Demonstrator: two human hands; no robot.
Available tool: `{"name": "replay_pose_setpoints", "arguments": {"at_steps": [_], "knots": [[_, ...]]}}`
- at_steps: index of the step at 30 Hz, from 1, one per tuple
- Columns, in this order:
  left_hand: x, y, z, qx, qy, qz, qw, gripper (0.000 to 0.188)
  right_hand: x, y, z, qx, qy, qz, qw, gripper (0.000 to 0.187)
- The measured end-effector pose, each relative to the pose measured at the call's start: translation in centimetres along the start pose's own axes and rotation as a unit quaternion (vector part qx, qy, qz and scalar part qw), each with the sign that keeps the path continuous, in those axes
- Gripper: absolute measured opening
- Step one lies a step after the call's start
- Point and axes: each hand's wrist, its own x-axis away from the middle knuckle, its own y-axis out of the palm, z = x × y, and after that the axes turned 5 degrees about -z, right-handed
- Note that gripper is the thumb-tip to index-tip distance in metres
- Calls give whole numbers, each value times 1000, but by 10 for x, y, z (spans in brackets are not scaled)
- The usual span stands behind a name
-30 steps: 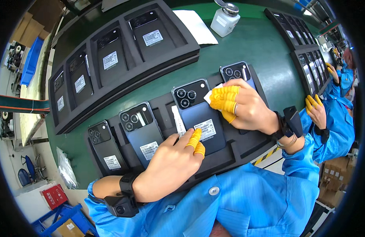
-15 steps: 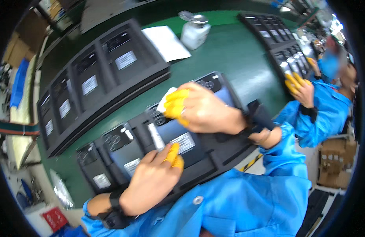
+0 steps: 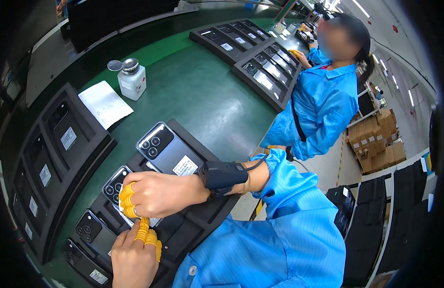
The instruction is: Cleaning the back panels and camera modules of smartphones on a production line using a cloth.
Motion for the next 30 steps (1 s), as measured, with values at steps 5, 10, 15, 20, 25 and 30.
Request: {"name": "replay_pose_setpoints", "arguments": {"at_steps": [5,10,15,20,25,30], "knots": [[7,3,2,7,-19,2,1000,28,2,-6,12,-46,18,17,999,9],[6,11,1,23,22,6,999,19,18,-31,14,-75,72,21,994,13],[13,9,1,10,8,-7,1000,13,13,-48,25,-4,113,-21,993,18],[13,8,2,11,5,-7,1000,16,-4,-44,37,-12,164,-1,986,25],[13,9,-2,15,6,-8,1000,19,2,-37,26,-5,157,-30,987,24],[11,7,-1,1,1,0,1000,17,19,-40,-2,-57,127,-47,989,22]]}}
